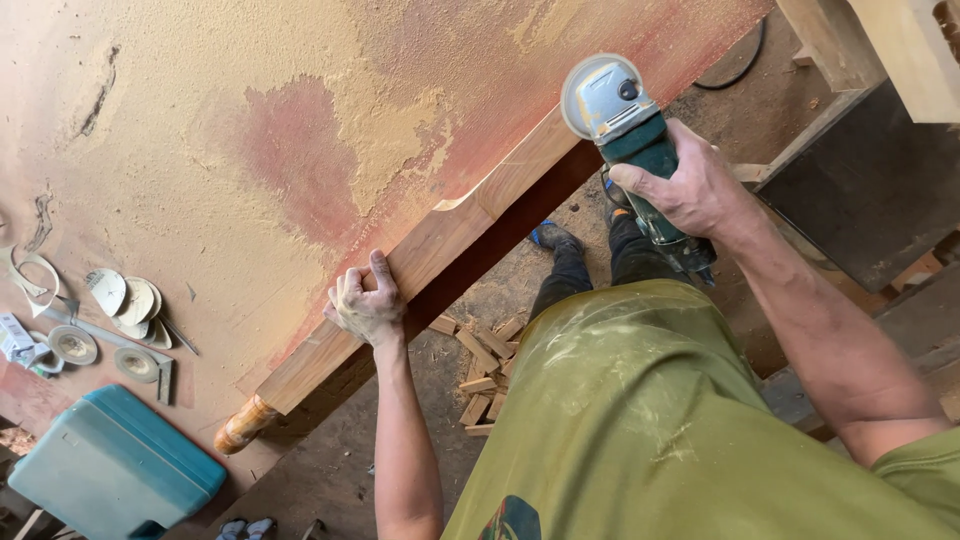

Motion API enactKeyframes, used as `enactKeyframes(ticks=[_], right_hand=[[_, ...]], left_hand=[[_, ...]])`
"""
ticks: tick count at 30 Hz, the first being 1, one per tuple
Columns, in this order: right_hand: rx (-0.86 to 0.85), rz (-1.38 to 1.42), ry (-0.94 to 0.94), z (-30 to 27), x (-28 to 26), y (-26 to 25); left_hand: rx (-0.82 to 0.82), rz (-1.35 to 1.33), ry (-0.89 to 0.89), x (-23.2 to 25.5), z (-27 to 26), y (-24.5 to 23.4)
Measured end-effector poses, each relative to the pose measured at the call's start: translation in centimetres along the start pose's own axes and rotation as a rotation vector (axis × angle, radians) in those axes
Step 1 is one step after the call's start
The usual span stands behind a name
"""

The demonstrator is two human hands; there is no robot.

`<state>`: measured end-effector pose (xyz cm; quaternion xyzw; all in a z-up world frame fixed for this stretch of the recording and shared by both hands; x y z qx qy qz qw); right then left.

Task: The person uses an angle grinder with a sanding disc to smooth the surface and edges of a long wooden piece. They work along the length of the wood on a workbench, then lift the piece to sand the ends and curved details before placing it back down to continue smoothing the main body.

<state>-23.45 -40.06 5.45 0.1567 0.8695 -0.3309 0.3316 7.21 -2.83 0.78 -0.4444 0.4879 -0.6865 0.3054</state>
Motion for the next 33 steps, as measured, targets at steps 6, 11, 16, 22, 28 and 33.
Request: enactKeyframes(ticks=[6,11,16,22,28,33], right_hand=[[0.061,0.027,-0.002,-0.6,0.1,-1.2],[-0.137,0.148,0.005,-1.9,-1.0,1.1],[-0.195,0.089,-0.030,-3.4,-2.8,2.7],[-0.217,0.080,0.013,-4.6,-3.5,4.0],[-0.243,0.055,0.050,-5.0,-3.7,4.6],[-0.211,0.111,-0.050,-3.7,-3.3,2.8]], left_hand=[[-0.009,0.000,-0.019,0.2,0.0,-0.2],[-0.031,0.001,-0.053,0.3,0.0,-0.2],[-0.036,0.012,-0.057,0.2,0.0,-0.1],[-0.025,0.013,-0.062,0.1,0.0,-0.1],[-0.035,0.021,-0.063,0.3,-0.1,-0.2],[-0.040,0.015,-0.066,0.7,0.1,-0.3]])
Point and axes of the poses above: each hand's wrist, its own z-axis towards the middle knuckle, its own y-axis out of the palm, x = y × z, the point moved 8 cm from there along z, towards the middle knuckle, and after that the axes turned 1 degree about y, right-handed, at the moved point
